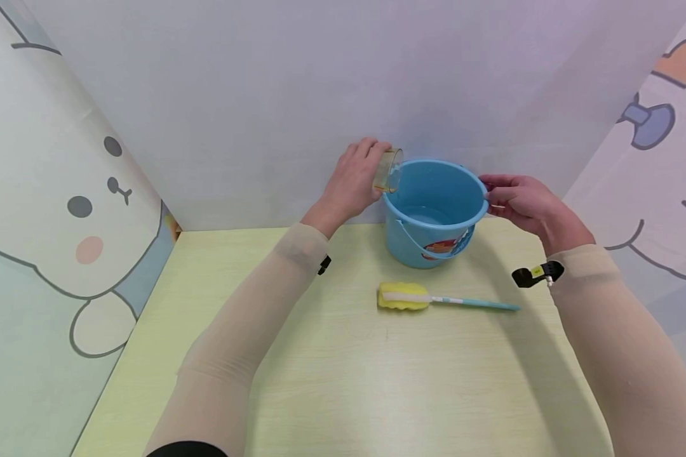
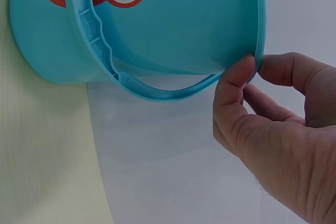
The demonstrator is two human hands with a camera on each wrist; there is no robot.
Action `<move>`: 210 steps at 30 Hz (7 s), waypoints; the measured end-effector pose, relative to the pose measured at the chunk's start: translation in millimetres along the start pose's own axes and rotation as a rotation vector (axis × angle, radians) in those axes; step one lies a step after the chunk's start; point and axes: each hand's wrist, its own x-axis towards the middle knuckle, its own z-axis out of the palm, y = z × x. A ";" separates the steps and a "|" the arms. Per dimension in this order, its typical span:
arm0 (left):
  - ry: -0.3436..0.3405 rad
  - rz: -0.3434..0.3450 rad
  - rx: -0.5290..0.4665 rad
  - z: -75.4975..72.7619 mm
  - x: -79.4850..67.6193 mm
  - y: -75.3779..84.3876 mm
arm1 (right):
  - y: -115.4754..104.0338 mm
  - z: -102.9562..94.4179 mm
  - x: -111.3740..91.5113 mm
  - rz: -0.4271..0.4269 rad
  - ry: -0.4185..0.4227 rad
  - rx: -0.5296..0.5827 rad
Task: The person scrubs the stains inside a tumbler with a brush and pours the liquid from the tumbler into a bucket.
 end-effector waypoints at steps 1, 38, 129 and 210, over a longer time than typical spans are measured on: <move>-0.004 -0.001 0.002 -0.2 0.0 0.2 | -0.1 0.0 -0.1 0.001 0.001 -0.001; 0.008 0.109 0.111 -2.2 1.4 3.0 | -2.5 -0.9 -1.2 0.009 0.016 0.011; 0.105 -0.374 -0.850 -3.3 -136.9 28.1 | -0.1 0.6 -1.4 0.017 0.021 0.019; -0.376 -0.341 -0.841 52.3 -221.9 31.1 | 3.3 -1.5 1.0 0.002 0.013 0.016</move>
